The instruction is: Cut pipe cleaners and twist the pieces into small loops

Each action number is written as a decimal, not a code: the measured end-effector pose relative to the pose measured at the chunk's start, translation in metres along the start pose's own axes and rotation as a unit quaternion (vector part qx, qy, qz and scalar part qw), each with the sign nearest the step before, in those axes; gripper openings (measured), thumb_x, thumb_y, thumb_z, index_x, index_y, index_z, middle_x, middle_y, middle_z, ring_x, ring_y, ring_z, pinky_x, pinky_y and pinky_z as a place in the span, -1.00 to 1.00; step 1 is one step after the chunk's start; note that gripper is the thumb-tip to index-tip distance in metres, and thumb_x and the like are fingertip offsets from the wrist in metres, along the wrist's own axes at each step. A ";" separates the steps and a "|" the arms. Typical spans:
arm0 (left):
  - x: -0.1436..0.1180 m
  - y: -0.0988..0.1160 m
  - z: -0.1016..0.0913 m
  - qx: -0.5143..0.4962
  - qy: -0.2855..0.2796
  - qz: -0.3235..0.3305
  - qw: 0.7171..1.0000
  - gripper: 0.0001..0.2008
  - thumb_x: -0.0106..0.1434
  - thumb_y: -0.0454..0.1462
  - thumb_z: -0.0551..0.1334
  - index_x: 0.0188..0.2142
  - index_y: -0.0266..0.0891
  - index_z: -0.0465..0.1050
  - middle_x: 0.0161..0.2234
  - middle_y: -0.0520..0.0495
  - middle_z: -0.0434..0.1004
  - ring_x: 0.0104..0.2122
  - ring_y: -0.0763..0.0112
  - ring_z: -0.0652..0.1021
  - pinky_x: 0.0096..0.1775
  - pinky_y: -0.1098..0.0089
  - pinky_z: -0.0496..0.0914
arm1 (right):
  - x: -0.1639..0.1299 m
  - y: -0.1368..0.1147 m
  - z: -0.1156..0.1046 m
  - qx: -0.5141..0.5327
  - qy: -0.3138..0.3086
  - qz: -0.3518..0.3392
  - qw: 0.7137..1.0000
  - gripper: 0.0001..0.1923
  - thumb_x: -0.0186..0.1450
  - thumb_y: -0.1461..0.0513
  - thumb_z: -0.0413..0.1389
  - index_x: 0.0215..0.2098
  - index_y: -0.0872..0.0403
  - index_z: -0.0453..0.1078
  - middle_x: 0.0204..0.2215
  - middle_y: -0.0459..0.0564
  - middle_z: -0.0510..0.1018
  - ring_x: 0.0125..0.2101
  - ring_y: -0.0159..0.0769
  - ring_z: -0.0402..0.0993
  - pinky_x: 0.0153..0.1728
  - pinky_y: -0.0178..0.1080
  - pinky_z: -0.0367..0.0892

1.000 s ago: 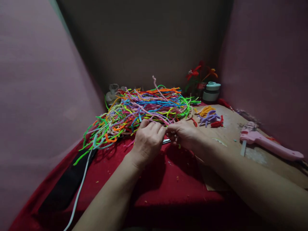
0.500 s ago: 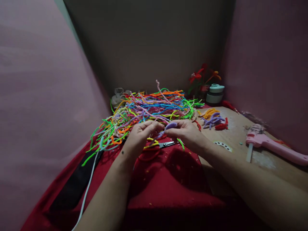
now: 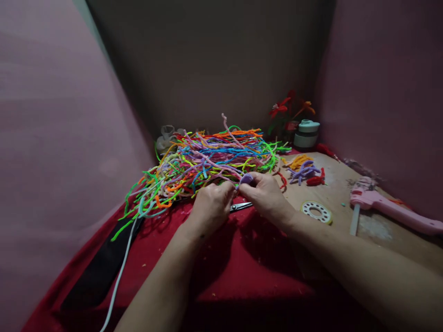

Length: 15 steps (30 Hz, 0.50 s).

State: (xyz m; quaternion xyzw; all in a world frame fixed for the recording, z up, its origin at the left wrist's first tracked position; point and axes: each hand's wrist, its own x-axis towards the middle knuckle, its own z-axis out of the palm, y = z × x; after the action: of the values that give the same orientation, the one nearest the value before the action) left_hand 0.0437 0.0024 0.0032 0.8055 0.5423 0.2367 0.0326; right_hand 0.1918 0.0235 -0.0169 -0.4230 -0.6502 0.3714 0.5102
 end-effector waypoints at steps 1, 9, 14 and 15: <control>0.000 0.000 0.004 0.033 0.021 0.007 0.999 -0.79 0.23 -0.26 0.04 -0.47 -0.23 0.38 -0.54 -0.08 0.47 -0.52 0.38 0.43 -0.45 0.43 0.18 | 0.001 0.001 0.000 0.023 0.006 0.011 1.000 -0.88 0.05 0.27 0.06 -0.61 0.14 0.29 -0.66 -0.19 0.27 -0.56 -0.46 0.14 -0.49 -0.35 0.10; 0.000 0.008 0.000 -0.191 -0.037 -0.055 0.979 -0.78 0.22 -0.27 0.04 -0.52 -0.22 0.34 -0.62 0.02 0.44 -0.61 0.48 0.43 -0.47 0.48 0.27 | 0.003 0.005 0.000 0.227 -0.065 0.075 0.969 -0.73 -0.01 0.11 0.24 -0.52 0.18 0.38 -0.58 -0.15 0.38 -0.53 -0.47 0.22 -0.45 -0.34 0.17; 0.002 0.016 0.002 -0.334 -0.084 -0.114 0.932 -0.85 0.16 -0.33 0.03 -0.45 -0.24 0.34 -0.63 0.06 0.45 -0.68 0.50 0.43 -0.55 0.49 0.29 | -0.001 0.004 0.001 0.149 -0.005 0.028 0.988 -0.78 0.07 0.15 0.20 -0.53 0.17 0.39 -0.59 -0.14 0.36 -0.53 -0.46 0.21 -0.47 -0.35 0.15; 0.002 0.018 0.003 -0.358 -0.091 -0.126 0.921 -0.86 0.16 -0.33 0.02 -0.43 -0.24 0.33 -0.64 0.06 0.45 -0.69 0.49 0.43 -0.56 0.49 0.28 | -0.001 0.004 0.001 0.144 0.006 0.025 0.989 -0.79 0.07 0.15 0.19 -0.54 0.16 0.38 -0.61 -0.14 0.35 -0.54 -0.47 0.20 -0.49 -0.35 0.14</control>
State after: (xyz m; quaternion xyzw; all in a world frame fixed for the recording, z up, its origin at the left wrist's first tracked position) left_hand 0.0609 -0.0023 0.0070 0.6833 0.5130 0.3344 0.3977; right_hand 0.1917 0.0241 -0.0213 -0.3637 -0.5757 0.4716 0.5603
